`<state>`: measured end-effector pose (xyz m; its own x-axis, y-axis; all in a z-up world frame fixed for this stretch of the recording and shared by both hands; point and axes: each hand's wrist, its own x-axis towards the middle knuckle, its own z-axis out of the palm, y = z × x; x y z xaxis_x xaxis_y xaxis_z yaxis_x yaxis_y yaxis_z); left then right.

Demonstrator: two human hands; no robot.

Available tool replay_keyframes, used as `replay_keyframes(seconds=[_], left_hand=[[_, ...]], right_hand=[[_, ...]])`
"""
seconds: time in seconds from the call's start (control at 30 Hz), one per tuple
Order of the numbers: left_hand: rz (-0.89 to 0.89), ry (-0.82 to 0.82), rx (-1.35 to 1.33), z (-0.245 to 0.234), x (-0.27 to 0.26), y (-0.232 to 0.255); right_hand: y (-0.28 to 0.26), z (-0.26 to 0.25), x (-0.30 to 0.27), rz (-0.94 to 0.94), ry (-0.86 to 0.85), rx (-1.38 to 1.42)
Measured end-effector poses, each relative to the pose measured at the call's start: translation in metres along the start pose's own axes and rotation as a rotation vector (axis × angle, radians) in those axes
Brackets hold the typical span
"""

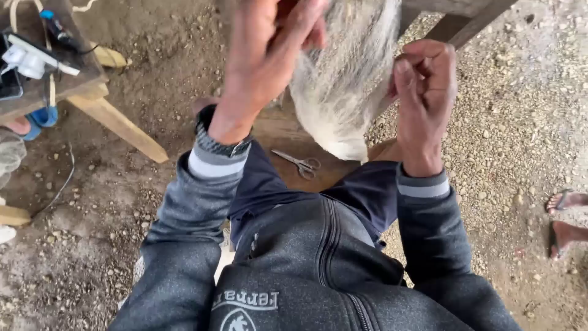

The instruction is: Securing the edges of a fine-mesh fishing net by weaving and knotting with a shuttle.

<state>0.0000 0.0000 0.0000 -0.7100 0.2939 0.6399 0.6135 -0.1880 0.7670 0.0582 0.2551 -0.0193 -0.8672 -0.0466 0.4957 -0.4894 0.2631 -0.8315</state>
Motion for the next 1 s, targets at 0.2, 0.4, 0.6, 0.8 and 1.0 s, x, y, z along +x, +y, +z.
replay_keyframes(seconds=[0.2, 0.4, 0.6, 0.8, 1.0], left_hand=[[0.084, -0.029, 0.188, -0.003, 0.014, -0.006], [0.052, -0.026, 0.345, 0.007, 0.019, -0.035], [0.000, -0.055, 0.606, 0.055, 0.013, -0.088], [0.035, -0.056, 0.791, 0.078, 0.018, -0.103], [0.147, -0.007, 0.826, 0.083, 0.024, -0.090]], right_hand=[[0.021, -0.002, -0.010, 0.083, -0.036, -0.041], [0.145, -0.064, -0.029, 0.483, -0.536, -0.551], [0.276, -0.095, -0.067, 0.934, -1.362, -0.578], [0.349, -0.154, -0.129, 1.233, -0.955, -0.490], [0.432, -0.110, -0.186, 1.228, -0.185, -0.456]])
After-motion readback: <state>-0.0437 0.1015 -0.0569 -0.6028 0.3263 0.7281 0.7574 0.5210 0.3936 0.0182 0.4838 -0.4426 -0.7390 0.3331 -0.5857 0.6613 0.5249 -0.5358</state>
